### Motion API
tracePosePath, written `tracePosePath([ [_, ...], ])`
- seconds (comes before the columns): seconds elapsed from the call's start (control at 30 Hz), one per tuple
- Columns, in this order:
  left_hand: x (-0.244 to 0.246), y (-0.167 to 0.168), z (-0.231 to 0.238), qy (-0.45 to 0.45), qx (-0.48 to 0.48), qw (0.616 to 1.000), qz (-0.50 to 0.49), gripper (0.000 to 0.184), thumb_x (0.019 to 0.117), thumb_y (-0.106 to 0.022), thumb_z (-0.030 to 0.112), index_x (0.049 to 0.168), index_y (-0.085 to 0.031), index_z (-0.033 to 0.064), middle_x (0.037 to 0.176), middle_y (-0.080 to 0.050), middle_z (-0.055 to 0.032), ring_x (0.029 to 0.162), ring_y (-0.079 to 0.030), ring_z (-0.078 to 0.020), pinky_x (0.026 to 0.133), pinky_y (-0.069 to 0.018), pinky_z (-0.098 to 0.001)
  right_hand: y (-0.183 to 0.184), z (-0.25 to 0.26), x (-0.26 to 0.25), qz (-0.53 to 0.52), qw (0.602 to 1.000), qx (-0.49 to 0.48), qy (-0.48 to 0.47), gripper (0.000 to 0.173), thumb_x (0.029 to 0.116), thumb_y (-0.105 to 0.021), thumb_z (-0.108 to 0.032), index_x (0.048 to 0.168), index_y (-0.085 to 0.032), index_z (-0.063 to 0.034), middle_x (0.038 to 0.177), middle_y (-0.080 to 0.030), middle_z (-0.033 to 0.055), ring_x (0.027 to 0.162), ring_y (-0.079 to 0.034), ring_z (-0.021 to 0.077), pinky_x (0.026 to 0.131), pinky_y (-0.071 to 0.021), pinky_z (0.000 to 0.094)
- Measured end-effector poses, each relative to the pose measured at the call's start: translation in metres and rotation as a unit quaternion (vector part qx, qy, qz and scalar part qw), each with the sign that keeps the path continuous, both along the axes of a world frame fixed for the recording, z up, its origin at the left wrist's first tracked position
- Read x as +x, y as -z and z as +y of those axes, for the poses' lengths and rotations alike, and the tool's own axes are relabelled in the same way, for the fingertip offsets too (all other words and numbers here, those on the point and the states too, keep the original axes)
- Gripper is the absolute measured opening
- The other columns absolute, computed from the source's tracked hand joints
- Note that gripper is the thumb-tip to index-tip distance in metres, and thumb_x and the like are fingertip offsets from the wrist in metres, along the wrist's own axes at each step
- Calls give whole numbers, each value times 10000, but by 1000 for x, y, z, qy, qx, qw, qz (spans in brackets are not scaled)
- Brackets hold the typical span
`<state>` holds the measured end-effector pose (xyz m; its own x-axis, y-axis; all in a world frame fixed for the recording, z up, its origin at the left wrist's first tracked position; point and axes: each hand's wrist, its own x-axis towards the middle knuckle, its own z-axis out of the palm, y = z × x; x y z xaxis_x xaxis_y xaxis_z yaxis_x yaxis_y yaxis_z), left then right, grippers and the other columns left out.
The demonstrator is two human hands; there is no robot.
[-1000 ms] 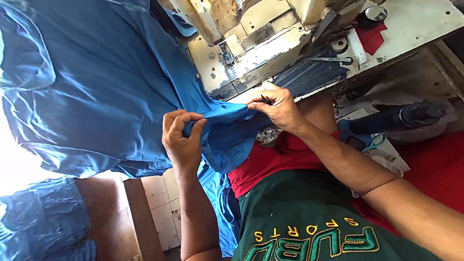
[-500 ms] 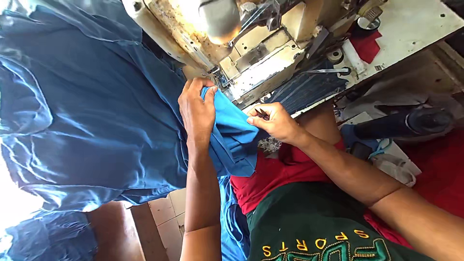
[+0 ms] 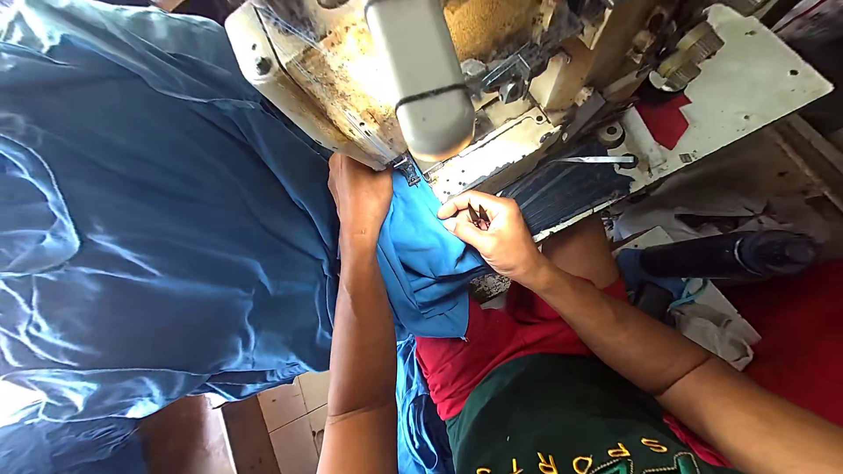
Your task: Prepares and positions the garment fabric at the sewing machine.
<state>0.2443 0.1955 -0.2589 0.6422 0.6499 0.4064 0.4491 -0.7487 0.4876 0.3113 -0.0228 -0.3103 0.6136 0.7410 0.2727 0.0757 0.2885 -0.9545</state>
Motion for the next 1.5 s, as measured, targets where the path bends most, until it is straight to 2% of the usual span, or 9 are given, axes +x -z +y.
tracePosePath([
  [0.23, 0, -4, 0, 4, 18, 1000, 20, 509, 872, -731, 380, 1260, -650, 63, 1247, -690, -145, 1238, -626, -281, 1051, -478, -543, 6, 5, -4, -54, 998, -10, 12, 164, 973, -637, -27, 1117, -715, -42, 780, -633, 59, 560, -519, 123, 475, -443, 256],
  [0.4, -58, -5, -50, 7, 21, 993, -113, 484, 960, -717, 354, 1351, -621, 87, 1421, -551, -152, 1233, -590, -245, 952, -556, -402, 21, -21, -7, -92, 991, -80, -55, 193, 984, -691, -141, 1164, -760, -129, 1071, -752, -10, 894, -717, 102, 809, -632, 327],
  [0.6, -152, 82, -103, -72, -43, 994, -66, 529, 916, -728, 161, 1409, -540, 116, 1122, -622, -116, 819, -621, -189, 669, -555, -366, 37, -59, 11, -122, 989, -72, 43, 247, 1058, -555, -174, 1198, -734, -77, 1184, -733, 31, 993, -715, 135, 830, -625, 342],
  [0.7, -167, 50, -95, 19, -198, 954, -222, 570, 869, -734, 0, 1378, -495, 95, 1134, -620, -28, 946, -651, -142, 773, -605, -329, 22, -58, 8, -92, 993, -39, 54, 265, 1089, -494, -153, 1203, -695, -23, 811, -697, 34, 593, -582, 96, 516, -496, 247],
  [0.77, -163, 14, -93, 113, -256, 908, -312, 587, 868, -717, -27, 1380, -466, 110, 1180, -631, 0, 1050, -648, -148, 875, -593, -344, 5, -54, -3, -90, 996, -5, 6, 240, 1068, -514, -90, 1195, -690, 12, 787, -683, 40, 577, -570, 93, 502, -492, 237],
  [0.97, -109, -59, -83, 309, -258, 809, -428, 548, 903, -661, -37, 1374, -388, 23, 1163, -634, -41, 1052, -645, -167, 958, -560, -379, -14, -22, -35, -109, 967, 55, -225, 634, 739, -907, -113, 1305, -653, 12, 1257, -692, 102, 1113, -683, 195, 953, -609, 389],
  [1.17, -70, -88, -81, 346, -232, 760, -499, 510, 911, -662, -56, 1343, -391, -40, 1150, -601, -90, 1015, -626, -151, 895, -571, -314, 31, -42, -52, -17, 956, 4, -292, 386, 758, -911, -143, 1087, -745, -27, 1017, -761, 34, 947, -719, 100, 872, -621, 327],
  [1.37, -118, -92, -64, 319, -162, 832, -424, 390, 915, -679, -57, 1273, -532, -9, 1186, -609, -65, 1031, -641, -167, 889, -589, -337, 9, -85, -4, -118, 919, 112, -359, 290, 846, -836, -431, 891, -694, -182, 821, -676, -124, 802, -632, -56, 708, -541, 156],
  [1.5, -152, -72, -41, 225, -98, 907, -342, 293, 907, -684, -65, 1179, -616, 21, 1192, -626, -66, 1006, -673, -161, 819, -623, -306, -4, -73, 6, -89, 920, 67, -375, 247, 856, -834, -362, 942, -715, -163, 847, -704, -115, 797, -655, -48, 702, -570, 162],
])
